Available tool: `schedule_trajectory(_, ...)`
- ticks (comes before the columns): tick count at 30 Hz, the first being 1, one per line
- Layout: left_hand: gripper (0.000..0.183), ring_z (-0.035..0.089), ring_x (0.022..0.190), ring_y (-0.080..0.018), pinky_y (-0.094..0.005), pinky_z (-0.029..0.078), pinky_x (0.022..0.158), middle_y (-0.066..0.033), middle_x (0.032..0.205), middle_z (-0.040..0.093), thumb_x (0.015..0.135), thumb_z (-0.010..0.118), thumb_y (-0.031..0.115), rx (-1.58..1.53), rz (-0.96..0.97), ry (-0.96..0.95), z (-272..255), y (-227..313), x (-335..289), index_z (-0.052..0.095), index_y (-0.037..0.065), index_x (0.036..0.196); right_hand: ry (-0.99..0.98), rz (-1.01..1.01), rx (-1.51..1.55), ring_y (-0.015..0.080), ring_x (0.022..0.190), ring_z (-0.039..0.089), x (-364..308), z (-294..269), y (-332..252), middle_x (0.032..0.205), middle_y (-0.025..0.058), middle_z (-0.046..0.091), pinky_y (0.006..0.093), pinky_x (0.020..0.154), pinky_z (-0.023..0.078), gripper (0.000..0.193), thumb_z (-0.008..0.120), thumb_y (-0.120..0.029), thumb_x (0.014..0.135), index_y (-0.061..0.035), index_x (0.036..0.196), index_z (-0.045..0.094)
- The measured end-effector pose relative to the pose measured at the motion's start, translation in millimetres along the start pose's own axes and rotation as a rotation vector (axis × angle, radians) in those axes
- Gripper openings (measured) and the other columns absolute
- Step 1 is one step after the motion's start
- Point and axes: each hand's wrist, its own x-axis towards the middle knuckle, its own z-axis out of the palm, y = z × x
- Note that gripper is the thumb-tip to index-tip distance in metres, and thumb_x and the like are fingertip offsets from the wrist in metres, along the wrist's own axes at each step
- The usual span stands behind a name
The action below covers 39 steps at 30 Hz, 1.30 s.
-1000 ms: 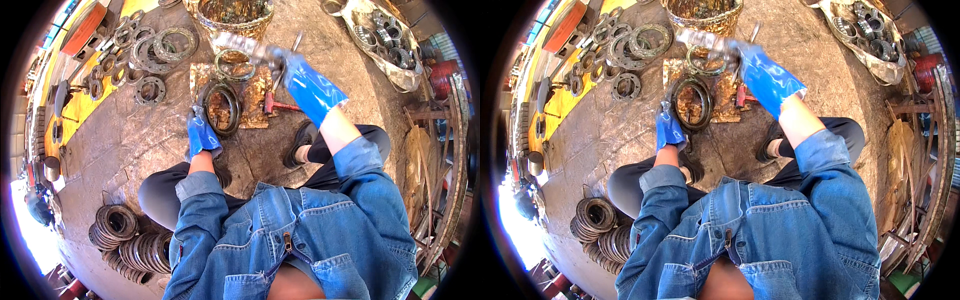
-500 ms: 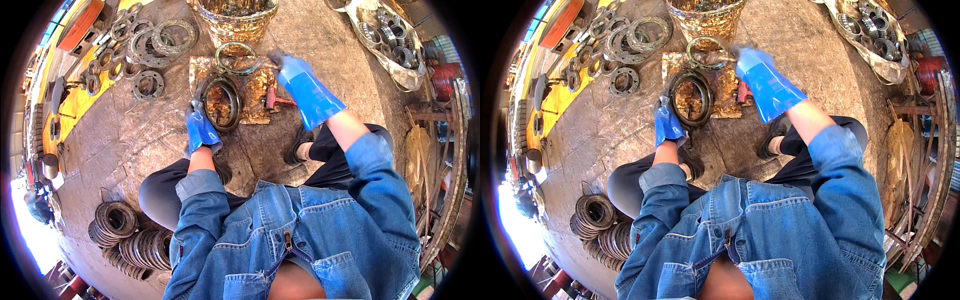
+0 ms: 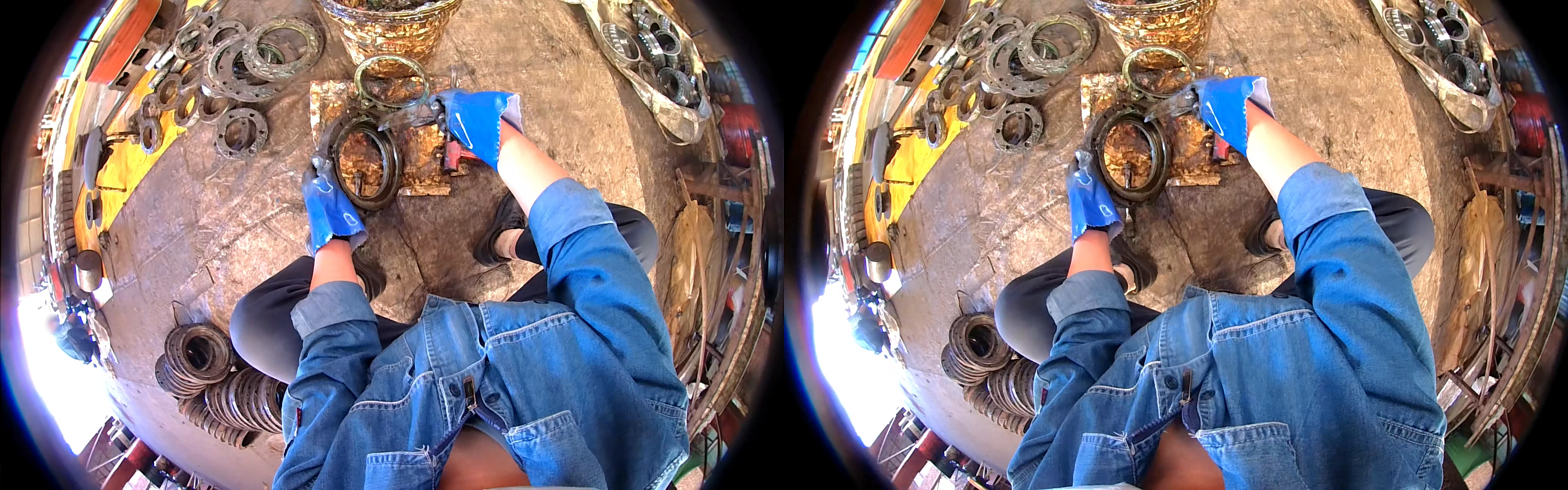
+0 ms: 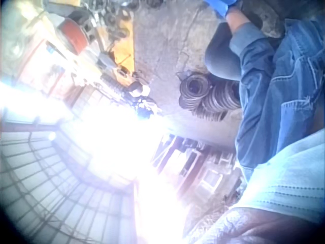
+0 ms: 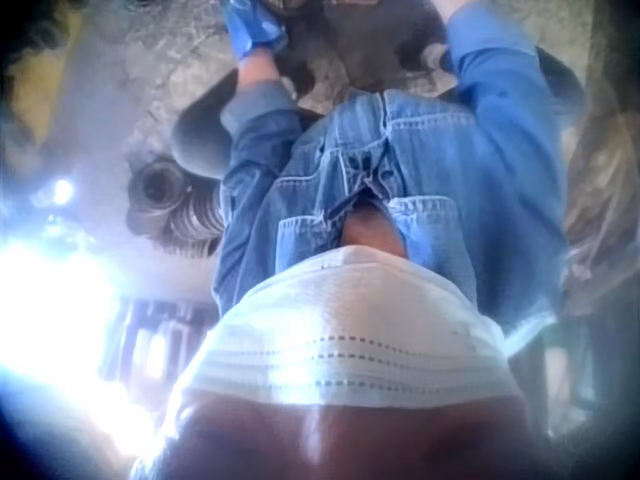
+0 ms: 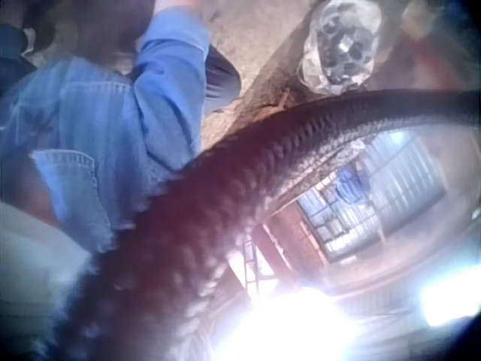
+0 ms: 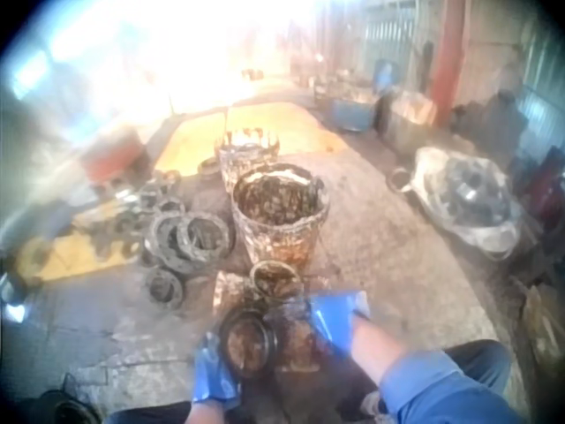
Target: The person, wearing blue gloves, picks up clutch plates and uses a putty knife to spread thick dark grease over their surfaces before setting them aside.
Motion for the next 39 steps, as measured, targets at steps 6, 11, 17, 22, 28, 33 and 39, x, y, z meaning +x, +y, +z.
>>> schedule_trajectory(6,0.035,0.063,0.091,-0.0241,-0.0386,0.055,0.070,-0.0095,0.114,0.063,0.100,0.042,0.033,-0.069,-0.032,-0.054,22.9,4.9,-2.2,0.052,0.007,0.121,-0.011,0.039,0.279,0.0137,0.064,0.050,17.1,-9.5,30.4,0.073,0.0035,0.055,0.0291,0.053,0.039,0.020,0.049,-0.016,0.092,-0.0067,0.097,0.066)
schedule_trajectory(11,0.035,0.064,0.090,-0.0250,-0.0399,0.055,0.070,-0.0104,0.112,0.064,0.100,0.042,0.032,-0.050,-0.011,-0.022,-2.1,-2.9,8.4,0.051,0.006,0.121,-0.053,0.174,0.059,0.0179,0.057,0.051,-26.8,-1.8,-49.8,0.065,0.0058,0.050,0.0317,0.050,0.044,0.038,0.051,-0.038,0.092,-0.0029,0.094,0.064)
schedule_trajectory(17,0.037,0.064,0.092,-0.0253,-0.0396,0.055,0.073,-0.0107,0.115,0.063,0.100,0.042,0.033,-0.096,-0.025,-0.068,10.6,4.4,-0.2,0.051,0.006,0.124,-0.040,0.281,-0.126,0.0222,0.069,0.062,-56.9,-0.4,-100.9,0.075,0.0107,0.064,0.0382,0.062,0.049,0.041,0.061,-0.046,0.088,-0.0079,0.099,0.069)
schedule_trajectory(22,0.039,0.064,0.094,-0.0260,-0.0399,0.054,0.076,-0.0111,0.119,0.062,0.100,0.041,0.036,-0.247,-0.172,-0.108,13.7,16.6,-10.2,0.051,0.007,0.125,-0.169,0.187,-0.187,0.0206,0.079,0.063,-45.4,19.2,-69.5,0.084,0.0129,0.065,0.0344,0.064,0.051,0.039,0.056,-0.043,0.092,-0.0084,0.107,0.065)
schedule_trajectory(28,0.040,0.063,0.098,-0.0250,-0.0408,0.053,0.082,-0.0103,0.119,0.062,0.101,0.039,0.036,-0.113,-0.076,-0.082,12.1,12.3,-6.5,0.051,0.007,0.126,-0.036,0.618,1.601,0.0268,0.073,0.059,-24.3,68.7,-15.7,0.095,0.0187,0.054,0.0348,0.058,0.053,0.020,0.039,-0.010,0.098,0.0063,0.109,0.044)
schedule_trajectory(33,0.040,0.064,0.096,-0.0251,-0.0407,0.054,0.078,-0.0098,0.115,0.064,0.101,0.038,0.036,-0.096,-0.081,-0.044,8.7,10.2,-5.7,0.051,0.006,0.124,-0.319,0.266,1.051,0.0241,0.073,0.061,-44.2,35.4,-22.6,0.096,0.0218,0.059,0.0343,0.062,0.054,0.018,0.039,-0.004,0.097,0.0095,0.108,0.045)
schedule_trajectory(39,0.044,0.064,0.099,-0.0265,-0.0418,0.055,0.081,-0.0117,0.117,0.063,0.100,0.038,0.038,-0.189,-0.120,-0.110,11.5,13.9,-4.4,0.052,0.004,0.125,0.006,-0.360,0.784,0.0132,0.080,0.062,-14.9,-45.8,-39.7,0.104,0.0088,0.066,0.0273,0.065,0.053,0.036,0.063,-0.025,0.091,-0.0007,0.118,0.059)
